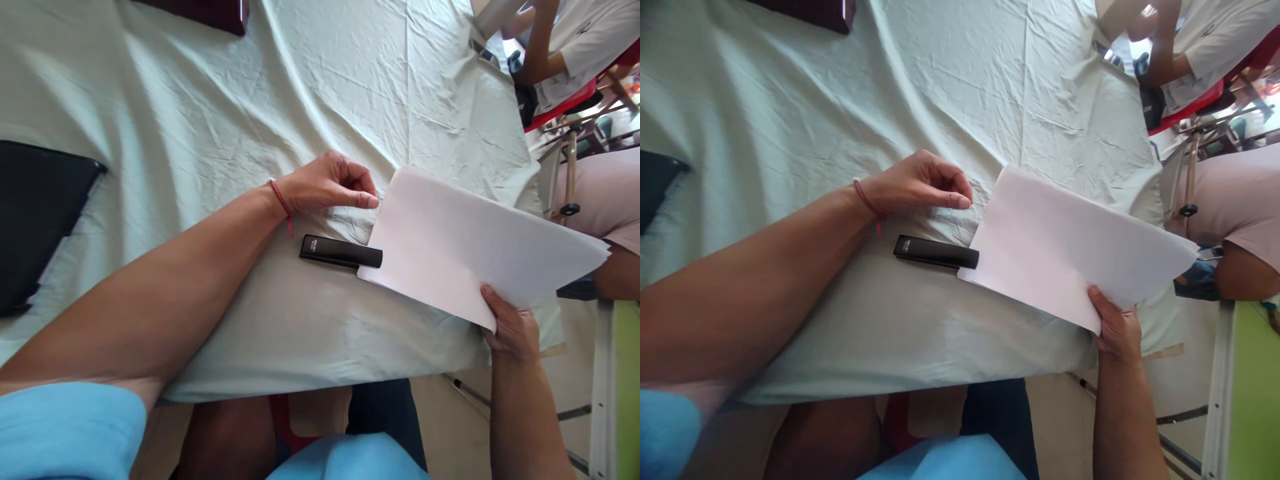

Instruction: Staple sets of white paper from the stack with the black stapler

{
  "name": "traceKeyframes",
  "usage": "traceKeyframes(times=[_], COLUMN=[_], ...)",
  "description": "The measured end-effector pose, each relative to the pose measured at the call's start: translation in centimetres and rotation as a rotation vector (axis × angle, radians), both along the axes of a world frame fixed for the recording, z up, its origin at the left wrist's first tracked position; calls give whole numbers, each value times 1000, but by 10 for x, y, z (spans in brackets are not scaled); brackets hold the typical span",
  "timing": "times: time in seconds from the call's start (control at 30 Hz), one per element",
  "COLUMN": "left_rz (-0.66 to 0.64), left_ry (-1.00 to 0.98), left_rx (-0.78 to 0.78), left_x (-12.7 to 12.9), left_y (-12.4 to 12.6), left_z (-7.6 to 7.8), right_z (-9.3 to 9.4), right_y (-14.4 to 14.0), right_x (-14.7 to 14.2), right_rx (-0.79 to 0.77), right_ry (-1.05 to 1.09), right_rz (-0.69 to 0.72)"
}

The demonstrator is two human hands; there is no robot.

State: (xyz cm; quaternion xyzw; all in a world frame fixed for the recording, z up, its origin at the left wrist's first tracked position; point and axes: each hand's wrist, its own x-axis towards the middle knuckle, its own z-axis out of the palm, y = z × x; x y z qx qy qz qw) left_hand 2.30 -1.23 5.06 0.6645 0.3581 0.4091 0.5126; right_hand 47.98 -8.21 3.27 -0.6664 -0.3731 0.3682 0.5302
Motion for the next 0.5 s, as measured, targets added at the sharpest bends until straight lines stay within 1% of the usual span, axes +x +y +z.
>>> traceKeyframes(times=[0.07,0.13,0.23,0.37,0.5], left_rz=[-103,-232,-374,-441,-466], left_ry=[50,147,274,347,441], left_rx=[-29,-48,-78,-124,-128], left_x=[3,6,6,8,15], left_y=[-2,-3,-1,0,-1], left_z=[8,14,17,19,26], right_z=[0,1,3,3,3], right_y=[0,0,0,-1,-1], right_x=[-2,-6,-9,-10,-10], right_rx=[2,1,1,1,3], right_ry=[4,18,41,46,47], right_rz=[-1,-7,-9,-19,-19])
